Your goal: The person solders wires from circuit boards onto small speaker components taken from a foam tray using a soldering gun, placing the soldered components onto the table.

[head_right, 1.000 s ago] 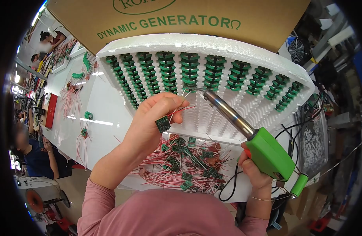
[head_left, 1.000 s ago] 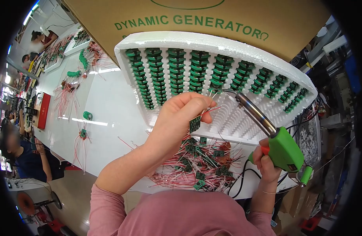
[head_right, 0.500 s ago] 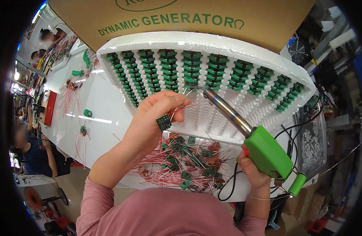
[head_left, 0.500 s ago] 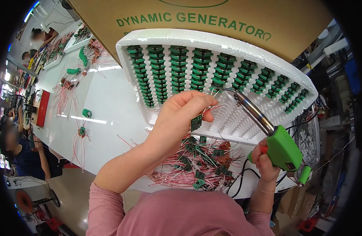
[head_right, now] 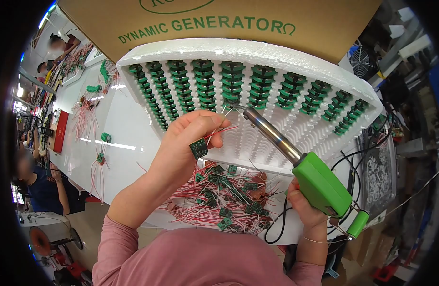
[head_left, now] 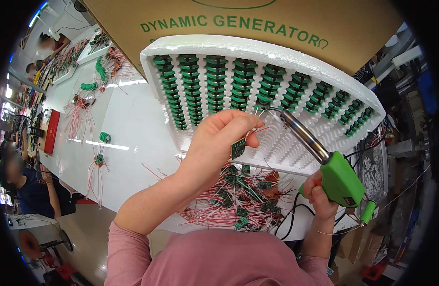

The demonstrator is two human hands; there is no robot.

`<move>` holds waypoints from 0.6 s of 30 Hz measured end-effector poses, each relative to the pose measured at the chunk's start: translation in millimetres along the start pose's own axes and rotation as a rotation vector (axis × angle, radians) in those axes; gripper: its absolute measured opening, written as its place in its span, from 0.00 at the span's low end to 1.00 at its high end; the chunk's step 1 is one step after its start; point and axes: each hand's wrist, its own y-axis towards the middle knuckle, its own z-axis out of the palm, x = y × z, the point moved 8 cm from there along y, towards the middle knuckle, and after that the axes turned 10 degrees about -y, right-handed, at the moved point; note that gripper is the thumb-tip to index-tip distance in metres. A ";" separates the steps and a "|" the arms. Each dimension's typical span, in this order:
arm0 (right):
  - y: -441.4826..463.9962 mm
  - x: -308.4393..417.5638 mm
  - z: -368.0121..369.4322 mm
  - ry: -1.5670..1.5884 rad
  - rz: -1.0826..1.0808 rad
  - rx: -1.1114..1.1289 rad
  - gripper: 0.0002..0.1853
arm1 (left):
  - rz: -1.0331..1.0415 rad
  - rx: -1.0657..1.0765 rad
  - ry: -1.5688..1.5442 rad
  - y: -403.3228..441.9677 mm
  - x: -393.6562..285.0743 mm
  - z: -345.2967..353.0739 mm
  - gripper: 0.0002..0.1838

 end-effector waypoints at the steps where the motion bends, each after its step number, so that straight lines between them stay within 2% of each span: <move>1: 0.4 -1.3 -0.5 -0.017 0.001 0.012 0.08 | 0.007 0.000 0.004 0.1 0.2 -0.1 0.11; 11: 0.6 -6.6 1.1 -0.035 0.066 0.035 0.08 | 0.011 0.001 0.002 -0.4 -1.0 1.7 0.11; 14: 1.7 -3.7 2.7 0.010 0.028 0.028 0.09 | 0.016 -0.001 -0.006 -0.2 -1.1 1.5 0.11; 18: 1.5 -5.1 5.5 -0.102 -0.129 0.093 0.08 | 0.015 -0.003 -0.002 -0.4 -1.4 1.3 0.11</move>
